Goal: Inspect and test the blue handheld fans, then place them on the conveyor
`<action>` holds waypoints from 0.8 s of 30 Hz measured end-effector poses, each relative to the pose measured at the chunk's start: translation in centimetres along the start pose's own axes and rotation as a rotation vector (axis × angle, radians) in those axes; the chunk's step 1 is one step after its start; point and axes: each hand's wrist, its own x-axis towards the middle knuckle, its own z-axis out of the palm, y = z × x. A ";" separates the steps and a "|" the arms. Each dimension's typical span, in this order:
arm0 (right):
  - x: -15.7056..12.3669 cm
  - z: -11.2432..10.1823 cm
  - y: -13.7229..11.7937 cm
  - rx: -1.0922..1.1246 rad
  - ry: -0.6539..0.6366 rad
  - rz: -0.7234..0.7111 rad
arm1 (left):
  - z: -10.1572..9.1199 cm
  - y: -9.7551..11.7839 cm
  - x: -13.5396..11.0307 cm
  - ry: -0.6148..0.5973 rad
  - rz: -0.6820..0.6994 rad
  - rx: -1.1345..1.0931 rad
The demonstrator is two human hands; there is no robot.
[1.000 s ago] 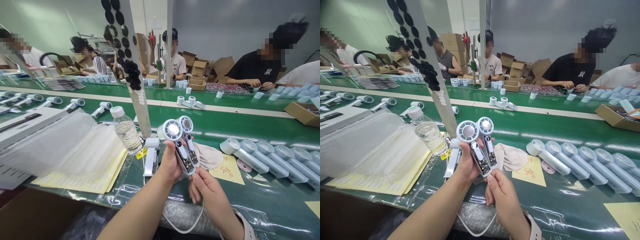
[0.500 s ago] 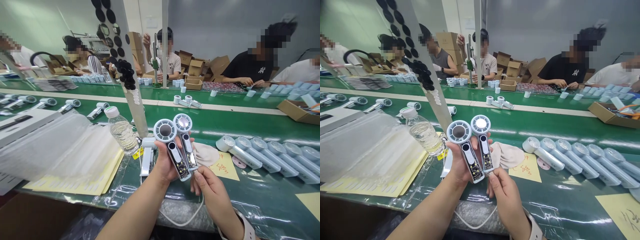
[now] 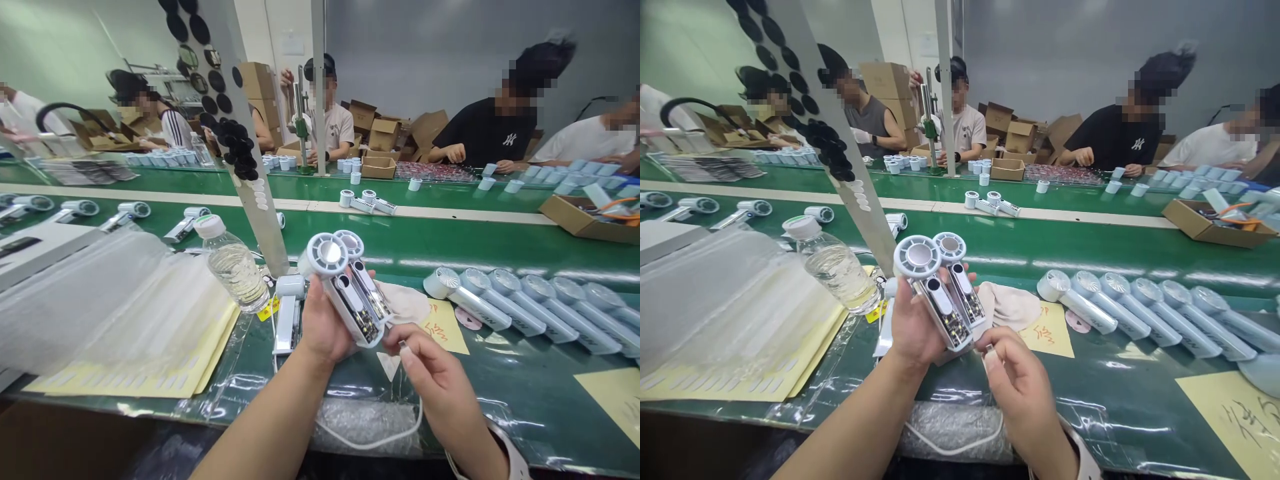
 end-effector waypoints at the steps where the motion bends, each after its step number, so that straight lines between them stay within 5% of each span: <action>1: 0.1 -0.4 0.2 -0.068 0.061 -0.007 | 0.0 0.0 -0.1 0.009 -0.001 0.023; 4: 0.4 -1.2 0.8 -0.128 0.150 0.038 | -0.2 -0.5 -0.6 -0.067 -0.068 0.158; 8: 0.5 -2.4 0.5 0.180 -0.074 0.116 | -0.5 -1.4 -1.1 -0.279 -0.198 0.367; 15: 0.1 -4.3 -0.6 0.373 0.072 0.251 | -0.3 -1.4 -0.1 -0.124 -0.283 0.205; 24: -0.6 -4.3 -0.9 0.504 0.011 0.144 | -0.6 -1.5 -0.8 -0.376 -0.273 0.222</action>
